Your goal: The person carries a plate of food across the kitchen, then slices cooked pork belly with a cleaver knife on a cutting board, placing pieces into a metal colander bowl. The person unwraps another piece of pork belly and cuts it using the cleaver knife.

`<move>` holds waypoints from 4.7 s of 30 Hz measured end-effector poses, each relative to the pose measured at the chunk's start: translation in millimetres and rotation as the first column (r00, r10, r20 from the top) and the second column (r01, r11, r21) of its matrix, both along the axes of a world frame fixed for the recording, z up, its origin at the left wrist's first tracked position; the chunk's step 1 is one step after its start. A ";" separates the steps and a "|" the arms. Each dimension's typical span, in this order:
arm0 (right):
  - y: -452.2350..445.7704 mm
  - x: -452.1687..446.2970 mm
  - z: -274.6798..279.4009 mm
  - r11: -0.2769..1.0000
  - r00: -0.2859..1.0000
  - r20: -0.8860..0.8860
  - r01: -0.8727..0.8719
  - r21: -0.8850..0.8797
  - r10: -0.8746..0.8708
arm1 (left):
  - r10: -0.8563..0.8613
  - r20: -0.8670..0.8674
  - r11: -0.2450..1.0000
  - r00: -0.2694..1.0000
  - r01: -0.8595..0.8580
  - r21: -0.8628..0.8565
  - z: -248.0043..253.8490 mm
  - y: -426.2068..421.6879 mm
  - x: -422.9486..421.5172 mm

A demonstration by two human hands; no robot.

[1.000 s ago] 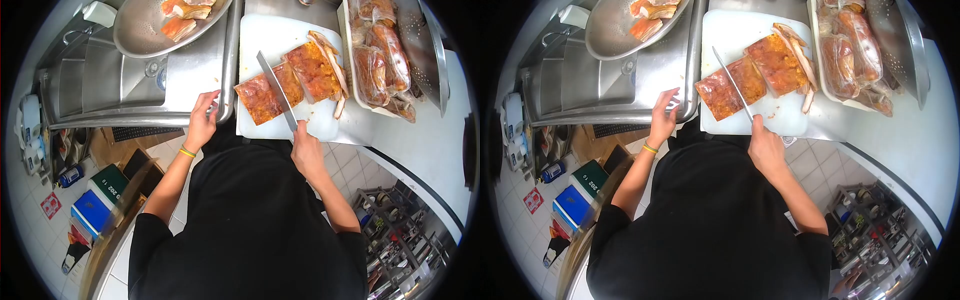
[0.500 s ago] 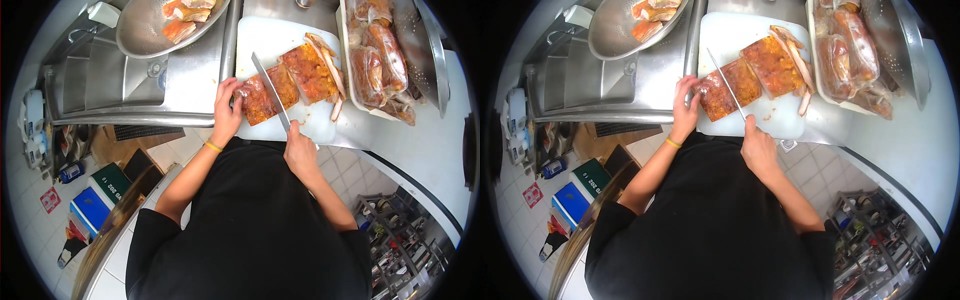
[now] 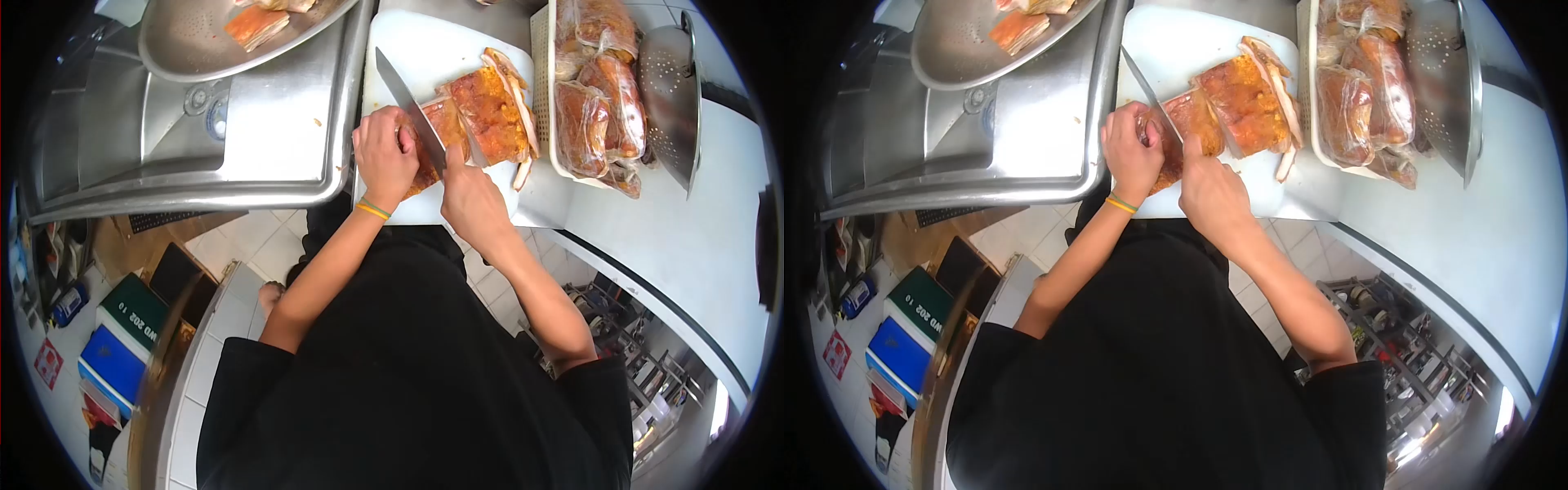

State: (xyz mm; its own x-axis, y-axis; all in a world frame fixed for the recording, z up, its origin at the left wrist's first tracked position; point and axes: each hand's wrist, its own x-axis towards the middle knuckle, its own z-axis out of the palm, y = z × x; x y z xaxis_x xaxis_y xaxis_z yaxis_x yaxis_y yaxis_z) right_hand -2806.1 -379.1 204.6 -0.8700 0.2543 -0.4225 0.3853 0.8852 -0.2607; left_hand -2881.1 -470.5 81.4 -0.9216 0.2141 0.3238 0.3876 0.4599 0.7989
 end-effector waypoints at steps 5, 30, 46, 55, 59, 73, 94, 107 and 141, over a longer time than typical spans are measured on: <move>-10.4 43.8 49.6 0.996 0.982 0.167 0.090 -0.022 -0.085 | -0.006 -0.019 0.999 1.000 0.005 -0.034 -0.3 1.4 -4.6; 44.8 45.3 -78.5 0.942 0.973 -0.129 0.146 -0.303 -0.192 | -0.743 -0.273 0.652 0.612 0.754 -0.083 47.0 40.6 -111.0; 36.5 41.0 -28.3 0.992 0.994 -0.060 0.088 -0.094 -0.094 | -0.448 0.043 0.740 0.893 0.398 -0.542 28.1 -38.9 -1.7; 15.2 30.7 20.3 0.965 0.972 -0.047 0.224 -0.140 -0.232 | -0.456 -0.041 0.771 0.889 0.372 -0.518 11.5 -15.4 -22.3; 5.4 28.8 22.2 0.965 0.976 0.035 0.218 -0.145 -0.215 | -0.469 -0.034 0.761 0.883 0.384 -0.523 14.2 -14.7 -24.3; -8.2 17.5 -51.5 0.961 0.966 -0.084 0.231 -0.151 -0.246 | -0.418 0.016 0.794 0.909 0.373 -0.479 14.8 -7.5 -28.6; 48.2 46.0 -53.8 0.980 0.990 -0.055 0.119 -0.162 -0.129 | -0.961 -0.024 0.201 0.276 0.636 -0.745 42.3 -44.4 -54.4; 45.1 60.7 -49.5 0.936 0.958 -0.160 0.184 -0.299 -0.239 | -0.836 0.239 0.250 0.495 0.730 -0.636 53.6 -42.7 -40.1; -3.8 24.9 3.1 0.969 0.985 -0.081 0.131 -0.208 -0.151 | -0.314 -0.051 0.946 0.948 0.308 -0.102 1.5 -1.5 -16.4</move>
State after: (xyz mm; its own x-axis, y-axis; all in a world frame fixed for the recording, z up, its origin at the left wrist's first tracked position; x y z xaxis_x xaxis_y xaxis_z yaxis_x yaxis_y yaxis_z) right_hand -2781.2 -382.8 207.7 -0.8703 0.2959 -0.3938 0.4672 0.7494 -0.4692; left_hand -2897.5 -472.0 82.9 -0.7819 0.5179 0.3471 0.5732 0.3781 0.7270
